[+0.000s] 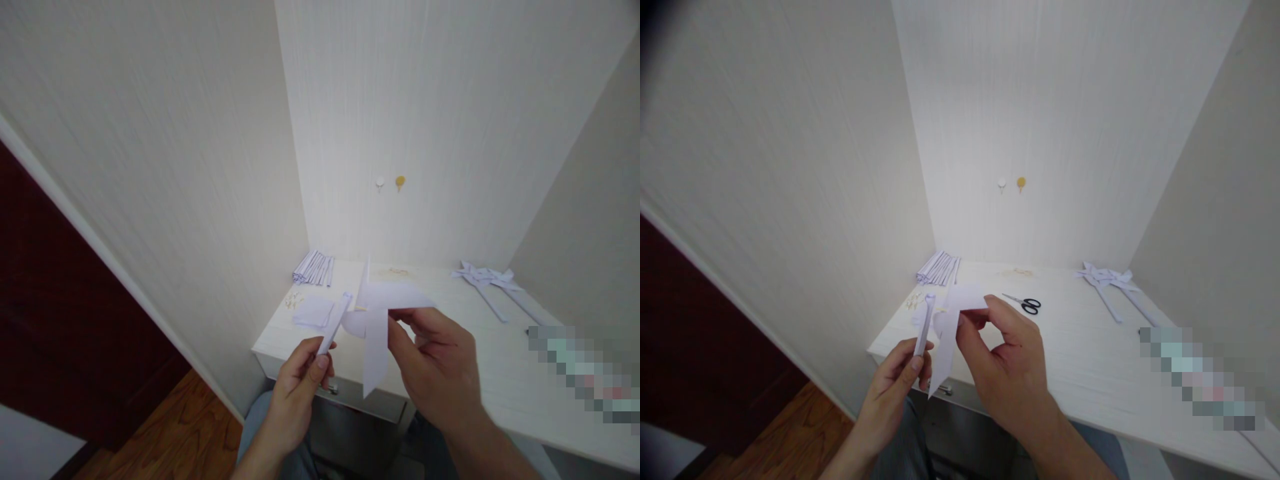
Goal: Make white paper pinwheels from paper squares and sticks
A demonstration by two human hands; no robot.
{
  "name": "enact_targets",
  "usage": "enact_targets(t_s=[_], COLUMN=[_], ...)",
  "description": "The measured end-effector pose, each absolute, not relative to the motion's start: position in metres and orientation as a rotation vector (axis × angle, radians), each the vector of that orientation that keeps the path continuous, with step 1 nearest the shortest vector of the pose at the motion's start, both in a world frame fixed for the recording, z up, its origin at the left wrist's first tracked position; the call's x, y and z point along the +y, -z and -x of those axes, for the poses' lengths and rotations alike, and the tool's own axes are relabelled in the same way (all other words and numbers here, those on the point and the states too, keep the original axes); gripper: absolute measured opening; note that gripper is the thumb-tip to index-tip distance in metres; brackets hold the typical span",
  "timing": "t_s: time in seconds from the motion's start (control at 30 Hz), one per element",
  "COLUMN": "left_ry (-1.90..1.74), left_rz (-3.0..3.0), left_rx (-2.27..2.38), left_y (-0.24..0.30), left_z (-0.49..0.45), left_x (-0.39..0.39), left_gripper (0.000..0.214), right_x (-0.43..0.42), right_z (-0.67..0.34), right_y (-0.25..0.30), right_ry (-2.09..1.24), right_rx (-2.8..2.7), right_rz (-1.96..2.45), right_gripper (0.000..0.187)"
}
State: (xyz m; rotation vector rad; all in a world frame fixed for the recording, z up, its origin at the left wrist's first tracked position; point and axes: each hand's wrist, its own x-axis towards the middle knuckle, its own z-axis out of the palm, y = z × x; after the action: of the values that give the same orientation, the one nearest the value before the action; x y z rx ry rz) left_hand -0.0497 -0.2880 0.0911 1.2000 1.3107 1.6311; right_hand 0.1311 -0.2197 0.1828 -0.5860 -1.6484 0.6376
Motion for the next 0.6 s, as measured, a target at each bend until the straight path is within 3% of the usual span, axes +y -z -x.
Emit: enact_targets(t_s=[0.6], left_ry=[-1.637], left_rz=[-1.275], left_rx=[1.271], left_y=[-0.0896], left_z=[0.0518], left_x=[-0.2866], left_gripper=[0.041], right_x=[-0.2278], right_z=[-0.1338], right_y=[-0.1884], right_ry=[-0.463], right_rx=[-1.687], right_rz=[0.594], right_gripper=[0.019])
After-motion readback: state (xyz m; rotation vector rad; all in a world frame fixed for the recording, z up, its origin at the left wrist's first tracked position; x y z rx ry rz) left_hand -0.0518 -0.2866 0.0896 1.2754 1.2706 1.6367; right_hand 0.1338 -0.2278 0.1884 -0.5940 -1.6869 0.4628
